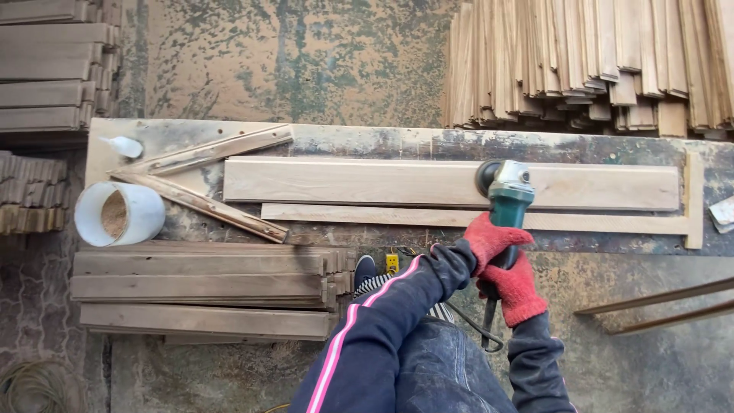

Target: The recorder is sanding a long wooden plank on a workbench using a handheld angle grinder equipped with a sanding pad.

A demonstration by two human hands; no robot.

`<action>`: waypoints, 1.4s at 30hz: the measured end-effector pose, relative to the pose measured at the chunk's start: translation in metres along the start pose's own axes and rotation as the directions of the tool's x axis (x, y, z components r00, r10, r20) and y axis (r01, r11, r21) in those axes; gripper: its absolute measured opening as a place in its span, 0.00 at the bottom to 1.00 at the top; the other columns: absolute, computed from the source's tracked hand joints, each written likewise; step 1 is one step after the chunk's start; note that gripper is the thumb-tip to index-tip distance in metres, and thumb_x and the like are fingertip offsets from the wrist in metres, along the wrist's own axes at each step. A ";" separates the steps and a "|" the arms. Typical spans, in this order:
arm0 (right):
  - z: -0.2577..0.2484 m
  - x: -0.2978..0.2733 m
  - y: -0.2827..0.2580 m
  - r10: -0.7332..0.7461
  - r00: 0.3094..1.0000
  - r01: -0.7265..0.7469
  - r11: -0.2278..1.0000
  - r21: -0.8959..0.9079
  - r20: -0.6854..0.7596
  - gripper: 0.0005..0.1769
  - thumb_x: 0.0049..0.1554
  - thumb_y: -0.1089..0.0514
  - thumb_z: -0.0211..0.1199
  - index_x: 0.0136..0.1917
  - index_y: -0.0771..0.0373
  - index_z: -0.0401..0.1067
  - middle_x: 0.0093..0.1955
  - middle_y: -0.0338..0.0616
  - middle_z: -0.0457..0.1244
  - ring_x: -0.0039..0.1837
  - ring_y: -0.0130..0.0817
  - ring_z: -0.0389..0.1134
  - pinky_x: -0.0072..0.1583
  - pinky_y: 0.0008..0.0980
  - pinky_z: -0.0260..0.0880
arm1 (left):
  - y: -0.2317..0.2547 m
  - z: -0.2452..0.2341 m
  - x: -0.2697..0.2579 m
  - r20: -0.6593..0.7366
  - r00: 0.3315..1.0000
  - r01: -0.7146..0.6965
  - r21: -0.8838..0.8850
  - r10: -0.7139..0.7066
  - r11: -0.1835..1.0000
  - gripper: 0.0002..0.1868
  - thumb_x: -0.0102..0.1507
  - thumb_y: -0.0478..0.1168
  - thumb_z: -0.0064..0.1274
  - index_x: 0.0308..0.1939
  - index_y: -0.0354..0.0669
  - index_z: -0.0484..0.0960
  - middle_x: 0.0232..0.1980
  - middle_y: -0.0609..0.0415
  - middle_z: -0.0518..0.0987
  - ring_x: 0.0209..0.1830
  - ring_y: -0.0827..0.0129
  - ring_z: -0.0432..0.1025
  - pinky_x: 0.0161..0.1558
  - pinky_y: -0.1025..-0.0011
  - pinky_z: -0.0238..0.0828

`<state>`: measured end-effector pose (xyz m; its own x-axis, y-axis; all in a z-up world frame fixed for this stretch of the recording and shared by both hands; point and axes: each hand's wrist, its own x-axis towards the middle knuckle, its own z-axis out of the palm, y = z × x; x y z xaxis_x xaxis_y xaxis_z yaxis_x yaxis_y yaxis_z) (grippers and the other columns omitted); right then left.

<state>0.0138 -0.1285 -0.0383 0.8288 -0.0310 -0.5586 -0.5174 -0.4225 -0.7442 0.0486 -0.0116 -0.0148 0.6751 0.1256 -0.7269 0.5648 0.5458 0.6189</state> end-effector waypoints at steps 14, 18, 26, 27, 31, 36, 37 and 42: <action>0.155 -0.051 -0.041 0.032 0.918 0.185 0.846 -0.501 0.394 0.58 0.25 0.45 0.84 0.70 0.44 0.67 0.54 0.52 0.69 0.59 0.52 0.72 0.61 0.52 0.73 | 0.006 -0.189 -0.043 -0.366 0.930 -0.113 -0.196 0.035 0.974 0.32 0.41 0.43 0.80 0.46 0.47 0.82 0.33 0.50 0.85 0.34 0.64 0.82 0.37 0.63 0.82; 0.175 -0.058 -0.045 0.026 0.879 0.287 0.769 -0.571 0.476 0.57 0.25 0.41 0.85 0.68 0.44 0.67 0.54 0.53 0.69 0.61 0.53 0.71 0.63 0.52 0.71 | -0.024 -0.230 -0.013 -0.472 0.881 -0.147 -0.278 -0.002 0.949 0.36 0.40 0.44 0.81 0.48 0.45 0.80 0.33 0.47 0.84 0.32 0.61 0.81 0.35 0.60 0.81; 0.112 -0.068 -0.060 0.088 0.938 0.116 0.834 -0.540 0.337 0.55 0.28 0.45 0.82 0.69 0.49 0.67 0.56 0.57 0.69 0.63 0.54 0.70 0.64 0.51 0.69 | 0.017 -0.142 -0.058 -0.308 0.950 -0.122 -0.203 0.055 0.972 0.29 0.40 0.42 0.78 0.43 0.43 0.82 0.32 0.48 0.84 0.36 0.60 0.82 0.41 0.62 0.80; 0.100 -0.067 -0.060 0.088 0.953 0.073 0.861 -0.504 0.289 0.53 0.29 0.46 0.82 0.68 0.53 0.67 0.55 0.60 0.68 0.63 0.56 0.70 0.63 0.53 0.69 | 0.021 -0.126 -0.059 -0.262 0.963 -0.101 -0.166 0.055 0.981 0.33 0.39 0.42 0.78 0.46 0.42 0.82 0.36 0.46 0.84 0.40 0.58 0.81 0.46 0.63 0.78; 0.066 -0.046 -0.035 0.056 0.980 0.041 0.879 -0.475 0.189 0.50 0.29 0.48 0.82 0.65 0.56 0.69 0.50 0.61 0.68 0.58 0.57 0.71 0.60 0.54 0.70 | 0.008 -0.087 -0.038 -0.176 0.983 -0.065 -0.085 0.050 0.994 0.37 0.37 0.43 0.78 0.48 0.40 0.80 0.40 0.44 0.83 0.46 0.55 0.80 0.53 0.63 0.76; 0.066 -0.042 -0.028 0.025 0.980 0.053 0.921 -0.385 0.196 0.47 0.27 0.51 0.81 0.61 0.59 0.71 0.44 0.59 0.67 0.51 0.55 0.72 0.52 0.53 0.72 | 0.006 -0.087 -0.039 -0.193 0.979 -0.079 -0.067 0.065 0.995 0.39 0.36 0.43 0.79 0.49 0.40 0.81 0.42 0.44 0.83 0.47 0.54 0.80 0.54 0.62 0.76; 0.072 -0.044 -0.031 0.027 0.980 0.051 0.924 -0.380 0.196 0.47 0.27 0.51 0.81 0.61 0.59 0.71 0.44 0.59 0.67 0.51 0.55 0.72 0.52 0.53 0.72 | 0.007 -0.093 -0.042 -0.193 0.979 -0.078 -0.060 0.065 0.995 0.39 0.36 0.43 0.79 0.49 0.40 0.81 0.42 0.44 0.83 0.47 0.54 0.80 0.54 0.62 0.76; 0.087 -0.035 -0.021 0.055 0.931 0.164 0.820 -0.548 0.360 0.55 0.27 0.43 0.84 0.67 0.47 0.67 0.56 0.55 0.69 0.64 0.54 0.69 0.64 0.53 0.69 | -0.016 -0.128 -0.034 -0.336 0.942 -0.041 -0.109 0.002 0.993 0.37 0.38 0.48 0.82 0.49 0.51 0.83 0.38 0.52 0.85 0.41 0.61 0.82 0.48 0.64 0.81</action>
<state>-0.0231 -0.0396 -0.0352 0.6671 0.2739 -0.6928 -0.1719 -0.8483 -0.5008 -0.0439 0.0812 -0.0378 0.4774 0.3980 -0.7834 0.4815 0.6273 0.6121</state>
